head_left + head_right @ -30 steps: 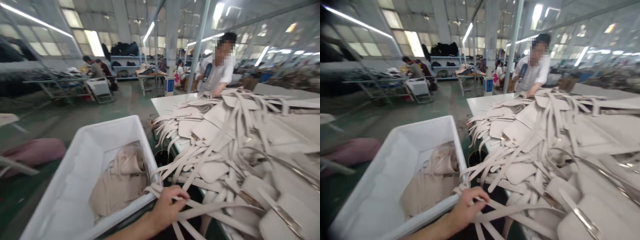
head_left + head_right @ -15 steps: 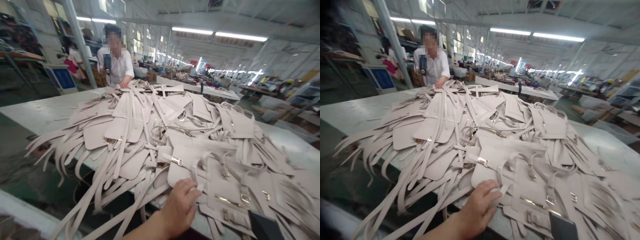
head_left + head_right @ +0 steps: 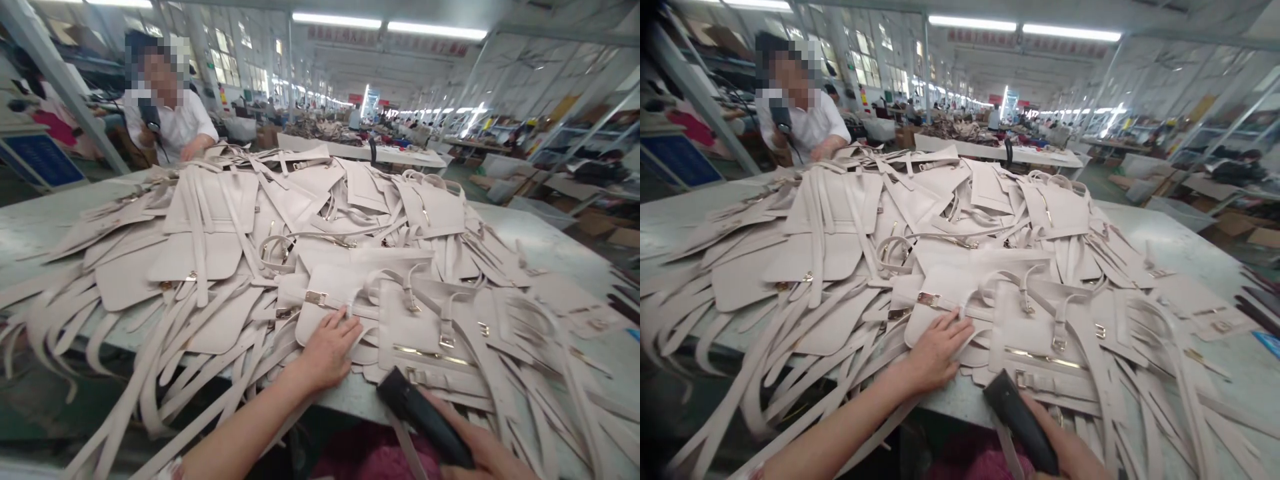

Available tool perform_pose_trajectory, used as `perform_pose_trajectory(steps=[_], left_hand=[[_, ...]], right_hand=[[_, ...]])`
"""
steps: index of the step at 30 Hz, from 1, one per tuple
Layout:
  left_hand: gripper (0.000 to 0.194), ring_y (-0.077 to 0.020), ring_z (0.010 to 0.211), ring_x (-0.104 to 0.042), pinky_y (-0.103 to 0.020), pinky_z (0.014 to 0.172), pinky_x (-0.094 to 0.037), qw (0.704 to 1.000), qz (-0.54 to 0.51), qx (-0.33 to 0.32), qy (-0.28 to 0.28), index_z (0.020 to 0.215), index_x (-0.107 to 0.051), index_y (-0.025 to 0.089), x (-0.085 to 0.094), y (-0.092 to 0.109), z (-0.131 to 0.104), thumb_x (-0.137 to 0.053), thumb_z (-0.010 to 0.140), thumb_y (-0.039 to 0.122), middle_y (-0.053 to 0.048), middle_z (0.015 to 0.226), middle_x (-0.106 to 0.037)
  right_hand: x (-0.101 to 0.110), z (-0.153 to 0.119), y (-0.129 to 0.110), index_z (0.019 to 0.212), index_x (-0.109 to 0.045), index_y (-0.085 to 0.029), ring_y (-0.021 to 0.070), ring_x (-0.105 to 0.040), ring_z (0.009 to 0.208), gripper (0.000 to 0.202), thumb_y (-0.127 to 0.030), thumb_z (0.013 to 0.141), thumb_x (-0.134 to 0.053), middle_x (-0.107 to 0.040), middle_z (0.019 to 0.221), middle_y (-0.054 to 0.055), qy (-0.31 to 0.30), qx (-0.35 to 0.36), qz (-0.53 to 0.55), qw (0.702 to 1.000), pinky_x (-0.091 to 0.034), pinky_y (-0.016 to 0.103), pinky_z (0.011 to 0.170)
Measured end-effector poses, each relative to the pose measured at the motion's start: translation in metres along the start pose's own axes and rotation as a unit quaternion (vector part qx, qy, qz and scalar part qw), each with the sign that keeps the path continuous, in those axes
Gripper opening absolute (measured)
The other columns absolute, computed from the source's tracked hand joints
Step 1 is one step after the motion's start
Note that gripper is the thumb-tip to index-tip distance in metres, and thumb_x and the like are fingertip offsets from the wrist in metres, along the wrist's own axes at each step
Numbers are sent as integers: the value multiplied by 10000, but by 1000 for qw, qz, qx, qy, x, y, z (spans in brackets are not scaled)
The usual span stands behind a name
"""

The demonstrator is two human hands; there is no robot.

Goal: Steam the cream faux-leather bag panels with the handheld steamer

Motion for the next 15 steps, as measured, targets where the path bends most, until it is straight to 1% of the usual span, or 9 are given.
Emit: perform_pose_trajectory(steps=[2,3,5,7,9,11,13,15], left_hand=[[646,-270,1284,-165,-421,1018,-197,1000,-11,-1,-10,1270,-335,216,1,-1,3,-532,655,203,-41,1365,-323],[657,-271,1281,-173,-423,1014,-203,1000,-15,-2,-13,1271,-333,218,1,-2,5,-527,644,192,-37,1365,-324],[673,-268,1278,-180,-417,1011,-210,1000,-23,-3,-15,1270,-334,217,1,-3,7,-512,622,164,-31,1363,-328],[684,-257,1279,-179,-399,1014,-212,999,-29,-5,-12,1267,-341,213,2,-5,7,-493,605,132,-23,1357,-339],[693,-249,1279,-183,-387,1011,-220,999,-38,-8,-10,1268,-344,215,2,-6,7,-485,597,117,-20,1351,-349],[697,-252,1274,-193,-389,1005,-229,999,-45,-10,-11,1271,-343,218,2,-8,7,-485,596,117,-21,1349,-352],[697,-256,1271,-197,-394,1003,-229,999,-47,-12,-10,1271,-345,219,2,-8,7,-485,597,117,-22,1350,-350],[687,-258,1271,-191,-395,1002,-228,999,-43,-11,-7,1268,-350,216,1,-7,8,-483,602,116,-21,1350,-348]], right_hand=[[-14,10,-13,1270,-422,-289,259,-511,1071,702,-179,582,-509,-607,1119,-29,-56,19,32,998,-417,308,882],[-20,15,-20,1285,-395,-290,248,-548,1011,722,-166,580,-493,-630,1071,-29,-67,25,41,997,-430,302,852],[-29,23,-31,1308,-351,-273,222,-594,890,736,-164,591,-478,-655,992,-24,-53,25,41,997,-450,285,789],[-33,27,-34,1322,-328,-239,210,-603,831,728,-184,611,-471,-655,977,-5,-18,13,30,999,-456,275,750],[-32,24,-29,1333,-309,-197,220,-603,830,713,-219,638,-461,-657,970,22,21,2,26,999,-453,280,751],[-29,15,-15,1348,-274,-181,246,-606,837,717,-256,659,-457,-671,918,37,35,-7,27,999,-456,299,751],[-26,3,0,1353,-255,-212,273,-609,837,722,-292,666,-466,-680,869,31,29,-18,26,999,-471,317,718],[-24,-4,10,1343,-274,-254,283,-613,830,706,-298,666,-472,-684,839,21,26,-29,28,999,-477,323,688]])
Point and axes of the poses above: each hand's wrist, its own z-axis towards the middle knuckle, its own x-axis out of the back of the hand, y = z × x, the point moved 6 cm from there along z, towards the middle knuckle
